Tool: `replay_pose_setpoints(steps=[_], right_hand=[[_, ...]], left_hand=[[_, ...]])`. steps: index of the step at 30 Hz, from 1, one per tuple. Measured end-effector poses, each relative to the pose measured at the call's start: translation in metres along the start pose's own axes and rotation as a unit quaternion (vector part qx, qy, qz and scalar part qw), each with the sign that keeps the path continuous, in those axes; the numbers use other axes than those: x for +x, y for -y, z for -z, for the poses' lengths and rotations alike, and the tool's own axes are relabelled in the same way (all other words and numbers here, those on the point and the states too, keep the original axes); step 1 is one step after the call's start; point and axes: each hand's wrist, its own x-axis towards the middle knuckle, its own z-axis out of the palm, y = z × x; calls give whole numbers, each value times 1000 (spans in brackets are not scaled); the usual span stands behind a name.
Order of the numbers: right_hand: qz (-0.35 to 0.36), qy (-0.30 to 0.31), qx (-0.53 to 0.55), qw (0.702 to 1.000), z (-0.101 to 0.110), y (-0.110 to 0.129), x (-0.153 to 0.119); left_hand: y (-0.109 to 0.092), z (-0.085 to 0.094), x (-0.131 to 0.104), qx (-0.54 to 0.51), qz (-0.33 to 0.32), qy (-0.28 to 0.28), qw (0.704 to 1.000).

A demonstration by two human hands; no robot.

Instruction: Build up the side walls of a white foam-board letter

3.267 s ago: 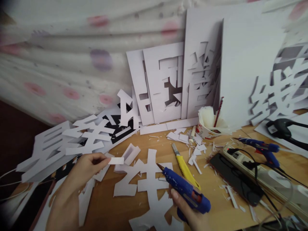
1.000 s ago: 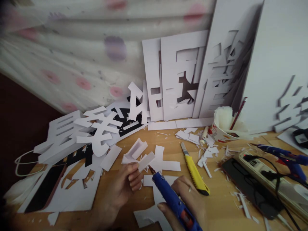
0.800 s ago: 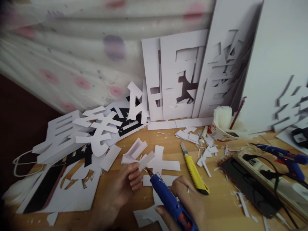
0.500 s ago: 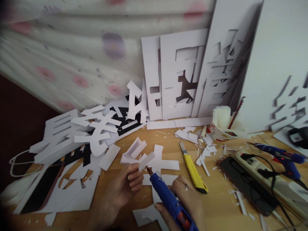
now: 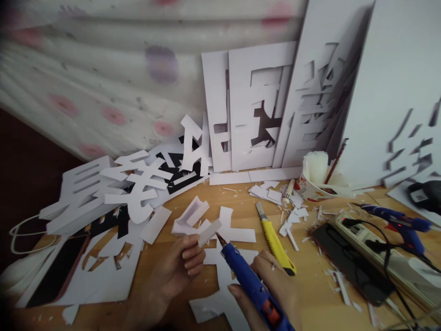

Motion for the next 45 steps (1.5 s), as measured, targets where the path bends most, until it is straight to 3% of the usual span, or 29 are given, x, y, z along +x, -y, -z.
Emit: replay_pose_setpoints(steps=[9,15,19,24,26,30,36,41,45], right_hand=[[-80,-61,17,995,-4,7,-5],[-78,-54,21,995,2,3,-3],[-79,2,11,997,7,-4,-1],[-171,-51,24,984,15,-24,3],[-181,-67,60,979,22,-30,8],[-190,-76,79,976,33,-36,18],[-234,-107,89,962,24,-37,13],[-203,-59,167,963,11,-33,8],[-197,-44,189,961,9,-35,4]], left_hand=[[-1,-2,-2,12,13,-18,1000],[-2,-2,-4,19,12,-7,1000],[-2,-3,-6,37,7,12,999],[-5,0,-6,163,-59,23,985],[-10,1,-7,265,-95,6,960],[-31,6,-13,459,-111,-38,881],[-78,16,-30,590,-166,-112,782],[-109,10,-38,696,-118,-173,687],[-123,-9,-28,783,-95,-197,583]])
